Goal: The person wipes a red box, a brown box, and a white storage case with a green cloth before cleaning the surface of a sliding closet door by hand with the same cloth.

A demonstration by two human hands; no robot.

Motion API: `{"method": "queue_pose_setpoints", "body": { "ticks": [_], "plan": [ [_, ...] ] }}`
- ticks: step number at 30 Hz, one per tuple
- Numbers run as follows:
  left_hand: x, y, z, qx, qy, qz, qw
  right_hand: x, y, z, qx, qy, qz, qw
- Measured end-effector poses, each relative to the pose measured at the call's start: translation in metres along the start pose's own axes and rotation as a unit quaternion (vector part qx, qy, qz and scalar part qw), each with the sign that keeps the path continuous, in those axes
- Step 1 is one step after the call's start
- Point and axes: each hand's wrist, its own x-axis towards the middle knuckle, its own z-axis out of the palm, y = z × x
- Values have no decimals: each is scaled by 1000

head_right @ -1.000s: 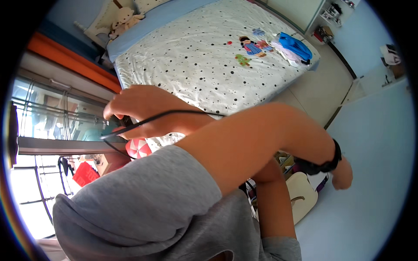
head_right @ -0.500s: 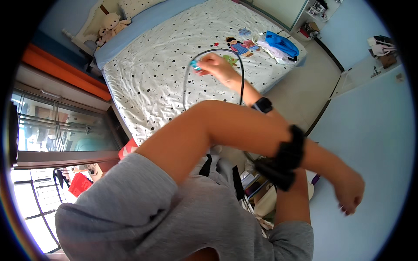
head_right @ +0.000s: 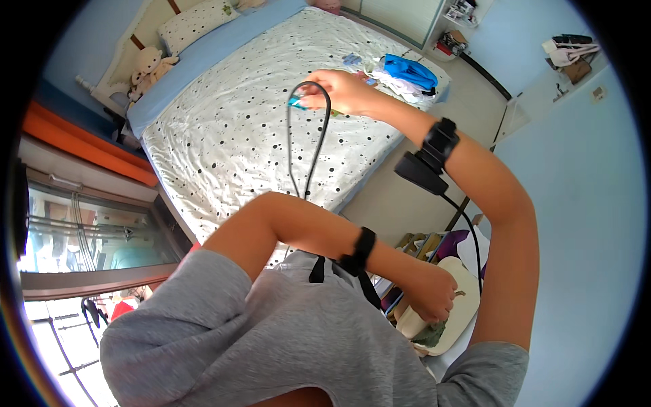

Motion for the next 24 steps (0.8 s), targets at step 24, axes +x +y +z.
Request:
{"method": "queue_pose_setpoints", "body": {
  "ticks": [24],
  "plan": [
    [-24,-136,81,-38,-282,-153,946,-33,-203,76,-121,-55,-377,917]
  ]
}}
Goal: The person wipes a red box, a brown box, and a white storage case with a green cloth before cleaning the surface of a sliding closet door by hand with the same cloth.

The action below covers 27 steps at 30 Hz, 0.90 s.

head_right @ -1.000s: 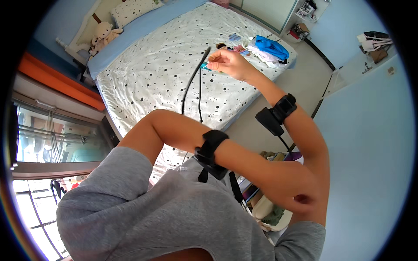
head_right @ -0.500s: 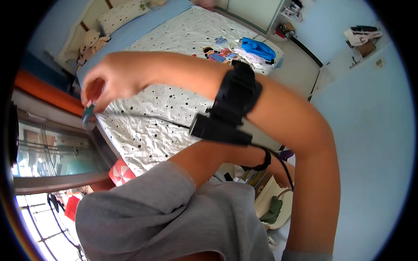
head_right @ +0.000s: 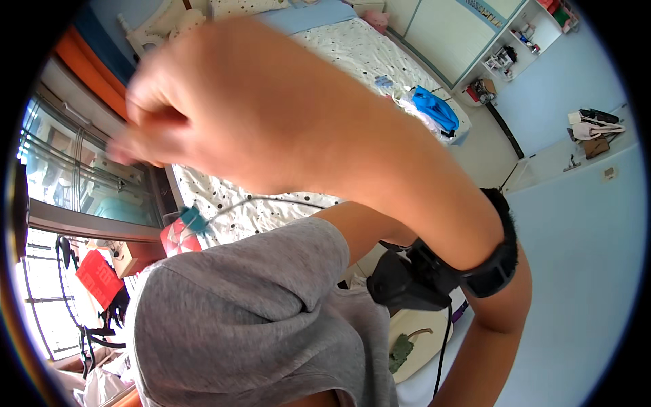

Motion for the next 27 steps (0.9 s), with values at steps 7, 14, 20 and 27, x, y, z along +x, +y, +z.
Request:
{"method": "queue_pose_setpoints", "body": {
  "ticks": [7,14,20,27],
  "plan": [
    [-3,-11,13,-1,3,-23,1000,-50,56,3,177,-99,241,949],
    [-40,-44,14,40,23,-45,998,-114,53,-44,143,-73,325,932],
    [-140,-83,-64,-5,42,-221,974,-237,68,-102,89,230,400,883],
    [-232,-175,-143,322,9,-237,917,-358,149,42,167,-11,675,718]
  ]
}}
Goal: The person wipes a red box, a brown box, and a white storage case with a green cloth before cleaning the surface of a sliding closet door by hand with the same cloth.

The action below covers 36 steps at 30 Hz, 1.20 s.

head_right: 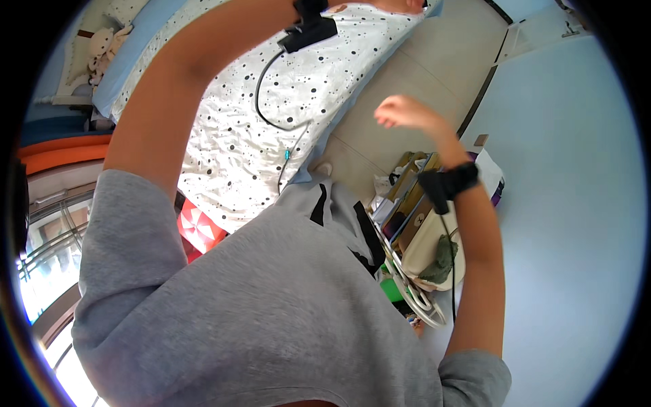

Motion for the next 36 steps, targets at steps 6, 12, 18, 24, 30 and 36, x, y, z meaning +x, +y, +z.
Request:
{"method": "queue_pose_setpoints", "body": {
  "ticks": [6,12,18,24,30,36],
  "plan": [
    [-78,26,-11,-243,48,-210,946,103,55,138,61,-125,19,990],
    [-167,46,33,-296,-13,-240,924,169,92,225,62,-111,123,984],
    [-213,34,63,-300,-41,-253,919,226,116,283,235,50,147,960],
    [-258,25,95,-350,3,-254,902,255,123,313,87,12,156,984],
    [-284,32,119,-338,-40,-298,892,262,107,338,14,168,146,975],
    [-297,70,171,-402,-36,-325,855,254,69,319,227,-85,13,970]
  ]
}}
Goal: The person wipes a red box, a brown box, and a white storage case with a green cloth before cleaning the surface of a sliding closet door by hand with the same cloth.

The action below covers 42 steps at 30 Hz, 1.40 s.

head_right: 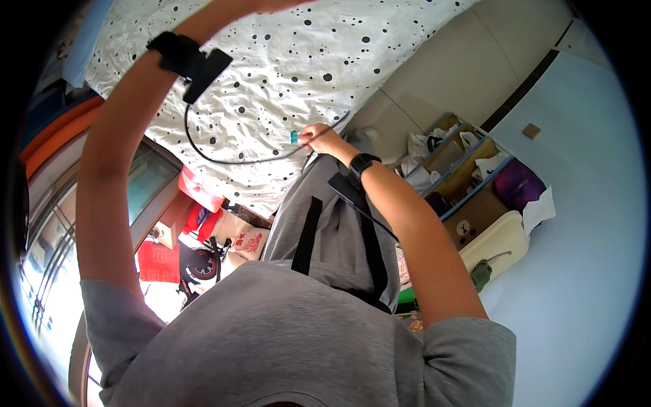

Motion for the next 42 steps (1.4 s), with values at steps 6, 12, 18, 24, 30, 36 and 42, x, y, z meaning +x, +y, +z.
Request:
{"method": "queue_pose_setpoints", "body": {
  "ticks": [6,12,18,24,30,36,42],
  "plan": [
    [-49,3,89,-57,-258,-59,963,-60,-10,-90,-561,-38,188,805],
    [-41,34,154,-255,-189,-137,939,-54,-33,-136,14,285,-32,958],
    [-23,55,174,-500,-132,-234,823,-54,-54,-132,125,233,-40,964],
    [-21,58,177,-527,-135,-262,797,-57,-49,-133,298,236,-49,924],
    [-33,53,188,-575,-120,-292,755,-55,-46,-141,246,133,-26,960],
    [-53,56,234,-538,-223,-288,760,-57,-7,-149,197,175,-41,964],
    [-112,74,335,-305,-272,-86,909,-104,49,-167,88,209,52,973]
  ]
}}
